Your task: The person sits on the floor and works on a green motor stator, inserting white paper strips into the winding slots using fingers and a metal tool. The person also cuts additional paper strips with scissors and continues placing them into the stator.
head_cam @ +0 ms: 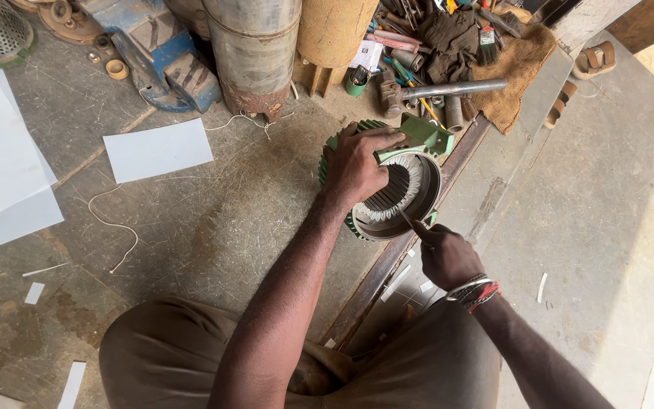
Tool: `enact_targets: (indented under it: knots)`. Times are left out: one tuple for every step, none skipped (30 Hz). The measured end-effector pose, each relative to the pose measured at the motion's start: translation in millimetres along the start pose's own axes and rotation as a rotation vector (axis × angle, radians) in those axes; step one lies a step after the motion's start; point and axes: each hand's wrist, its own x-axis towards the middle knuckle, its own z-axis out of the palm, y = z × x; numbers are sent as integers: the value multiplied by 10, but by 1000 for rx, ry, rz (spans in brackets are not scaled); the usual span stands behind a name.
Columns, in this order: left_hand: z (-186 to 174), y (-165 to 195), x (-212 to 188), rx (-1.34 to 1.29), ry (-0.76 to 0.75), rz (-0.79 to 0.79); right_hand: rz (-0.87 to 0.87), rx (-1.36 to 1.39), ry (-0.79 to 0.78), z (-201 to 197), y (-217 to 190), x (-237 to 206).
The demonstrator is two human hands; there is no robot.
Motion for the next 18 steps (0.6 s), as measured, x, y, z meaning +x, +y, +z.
enact_targets:
  knots:
    - [1,8,0,-6,5,0,13,-45,-29,-15,-32,-16]
    - [0,14,-1,-9,12,-1,23,-89,-59,-29,-66,-23]
    - [-2,18,0,-10,19,-2,35,-148,-85,-47,-95,-25]
    - [-6,18,5,-9,10,2,47,-204,-113,-61,-123,-36]
    - [-4,22,12,-9,-2,3,62,-260,-142,-72,-147,-48]
    - [-10,20,15,-9,-15,6,44,-280,-150,-82,-164,-46]
    - [-16,18,18,-4,-25,-2,28,-299,-155,-91,-174,-48]
    - [-20,17,25,-1,-34,-9,14,-320,-160,-96,-179,-48]
    - [-24,18,30,3,-44,-16,30,-332,-195,-98,-181,-47]
    - [-28,18,34,4,-51,-25,46,-345,-229,-97,-179,-47]
    - [-34,22,43,6,-60,-33,64,-356,-263,-98,-177,-44]
    - [-36,29,42,6,-70,-42,56,-360,-249,-97,-174,-48]
    - [-38,38,43,6,-62,-38,47,-364,-233,-98,-175,-47]
    - [-42,47,42,8,-51,-34,34,-368,-216,-100,-177,-44]
    - [-45,57,41,10,-42,-29,21,-355,-190,-104,-184,-44]
    - [-50,65,43,20,-47,-54,9,-342,-163,-110,-194,-42]
    - [-53,72,45,29,-54,-78,-1,-330,-137,-119,-207,-46]
    - [-55,78,49,37,-62,-101,14,-318,-124,-127,-221,-54]
